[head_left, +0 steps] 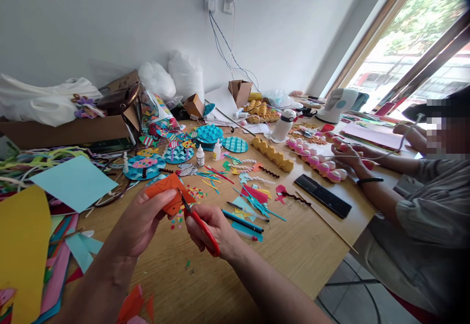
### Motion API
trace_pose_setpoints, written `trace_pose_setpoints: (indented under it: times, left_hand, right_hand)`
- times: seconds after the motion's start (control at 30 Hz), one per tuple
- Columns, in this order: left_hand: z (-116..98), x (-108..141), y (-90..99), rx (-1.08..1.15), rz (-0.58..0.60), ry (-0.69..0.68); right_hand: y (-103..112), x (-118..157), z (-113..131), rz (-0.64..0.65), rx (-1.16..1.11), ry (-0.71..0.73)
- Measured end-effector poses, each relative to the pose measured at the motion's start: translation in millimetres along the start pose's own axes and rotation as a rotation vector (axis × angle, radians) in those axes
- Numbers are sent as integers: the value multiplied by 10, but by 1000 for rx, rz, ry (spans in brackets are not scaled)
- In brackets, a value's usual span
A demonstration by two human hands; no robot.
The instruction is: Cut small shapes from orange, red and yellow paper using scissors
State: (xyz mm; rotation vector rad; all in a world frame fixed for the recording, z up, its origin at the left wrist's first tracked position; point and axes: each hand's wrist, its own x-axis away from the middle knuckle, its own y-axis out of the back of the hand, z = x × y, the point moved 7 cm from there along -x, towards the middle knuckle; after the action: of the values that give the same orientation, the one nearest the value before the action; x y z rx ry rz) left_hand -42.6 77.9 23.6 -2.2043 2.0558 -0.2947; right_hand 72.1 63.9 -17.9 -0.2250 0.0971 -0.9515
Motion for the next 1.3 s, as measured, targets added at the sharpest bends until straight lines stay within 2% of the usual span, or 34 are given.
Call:
trace_pose_setpoints:
  times: [0.5,0.63,1.1,1.3]
  left_hand:
    - [-27,-23,97,-140,46,28]
    - [-47,-31,97,-184,103,23]
    - [-84,-49,84,-297,264,40]
    - [-37,-80,97,-253,270,55]
  right_hand:
    - [17,7,-38,39,104,16]
    - [12,14,3,77,127,26]
    - [65,36,103,83,423,49]
    - [84,34,131,56,474,75]
